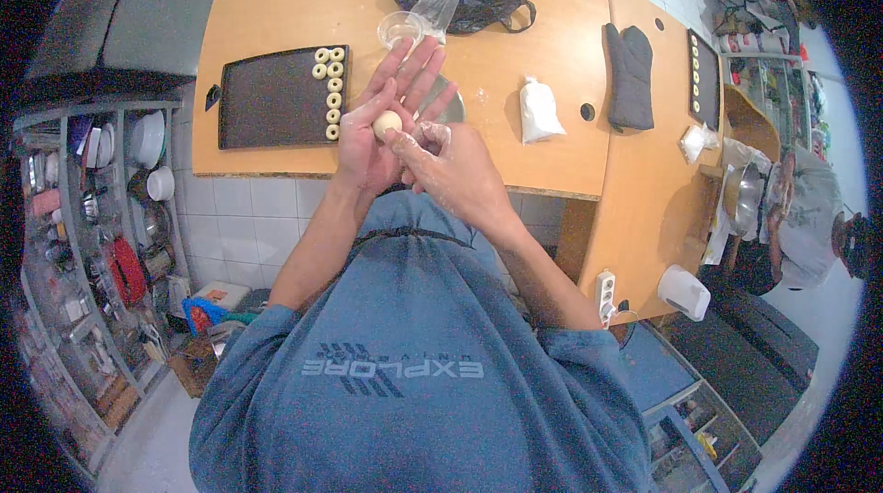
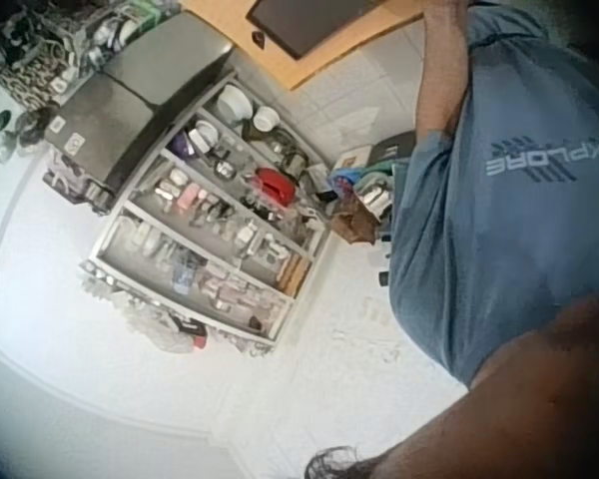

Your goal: The person rolls a piece of dough between their palms to form a ball and then presses a hole into the center to shape it like a small donut.

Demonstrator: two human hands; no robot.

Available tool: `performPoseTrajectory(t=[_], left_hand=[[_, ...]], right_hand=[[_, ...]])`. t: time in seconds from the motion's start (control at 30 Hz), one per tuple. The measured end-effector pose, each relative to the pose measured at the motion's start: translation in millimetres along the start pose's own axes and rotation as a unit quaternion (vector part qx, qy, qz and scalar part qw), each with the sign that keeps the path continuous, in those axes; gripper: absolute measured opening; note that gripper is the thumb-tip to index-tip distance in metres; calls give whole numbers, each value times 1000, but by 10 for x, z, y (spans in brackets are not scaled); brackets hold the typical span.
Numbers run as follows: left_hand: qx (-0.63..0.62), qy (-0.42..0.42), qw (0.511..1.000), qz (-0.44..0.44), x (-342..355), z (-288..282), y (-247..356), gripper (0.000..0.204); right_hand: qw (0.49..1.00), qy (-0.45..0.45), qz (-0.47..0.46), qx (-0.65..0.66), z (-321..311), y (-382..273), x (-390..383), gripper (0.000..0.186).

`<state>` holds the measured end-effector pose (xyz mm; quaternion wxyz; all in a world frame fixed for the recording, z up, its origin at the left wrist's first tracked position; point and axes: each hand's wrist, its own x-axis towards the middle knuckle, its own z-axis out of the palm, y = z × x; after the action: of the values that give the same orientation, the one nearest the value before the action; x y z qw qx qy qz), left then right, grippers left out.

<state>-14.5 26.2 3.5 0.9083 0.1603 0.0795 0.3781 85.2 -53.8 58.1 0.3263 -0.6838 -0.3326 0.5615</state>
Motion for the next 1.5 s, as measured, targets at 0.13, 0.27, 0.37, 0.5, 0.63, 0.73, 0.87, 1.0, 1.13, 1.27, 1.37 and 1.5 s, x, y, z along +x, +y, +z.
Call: performPoseTrajectory(t=[0.13, 0.27, 0.37, 0.5, 0.63, 0.73, 0.87, 1.0, 1.13, 1.27, 1.37, 1.5], left_hand=[[-14, -34, 999, 8, 20, -12, -2, 56], [-15, -51, 999, 2, 11, 13, 8, 56], [-70, -68, 995, -12, 9, -29, -4, 56], [-34, -77, 996, -20, 9, 22, 6, 56], [-18, -82, 996, -15, 14, 23, -3, 57], [-5, -77, 997, -11, 14, 21, -1, 58], [37, -68, 997, -15, 2, 26, 11, 58], [30, -78, 996, -36, -11, -1, 34, 59], [31, -84, 995, -50, -21, 14, 55, 59], [18, -86, 995, -56, -38, -7, 56, 59], [14, -105, 993, -59, -37, -27, 66, 60], [14, -116, 991, -57, -37, -51, 70, 60]], right_hand=[[998, 13, -33, 53, 7, 87, 0, 39], [998, 5, -32, 62, -27, 68, -18, 39], [999, 10, -14, 42, -30, 13, -40, 40], [999, 22, -19, 20, -38, -24, -46, 42], [999, 32, -11, 20, -55, -16, -19, 44], [999, 48, -9, -8, -67, 13, 13, 44], [997, 63, -30, 17, -34, 53, 35, 43], [998, 59, -22, 27, -17, 55, 46, 43], [996, 72, -19, 46, 19, 43, 44, 40], [996, 79, -21, 27, 46, 46, 74, 34], [996, 75, -20, 34, 65, 15, 66, 33], [995, 78, -36, 50, 96, 22, 82, 33]])
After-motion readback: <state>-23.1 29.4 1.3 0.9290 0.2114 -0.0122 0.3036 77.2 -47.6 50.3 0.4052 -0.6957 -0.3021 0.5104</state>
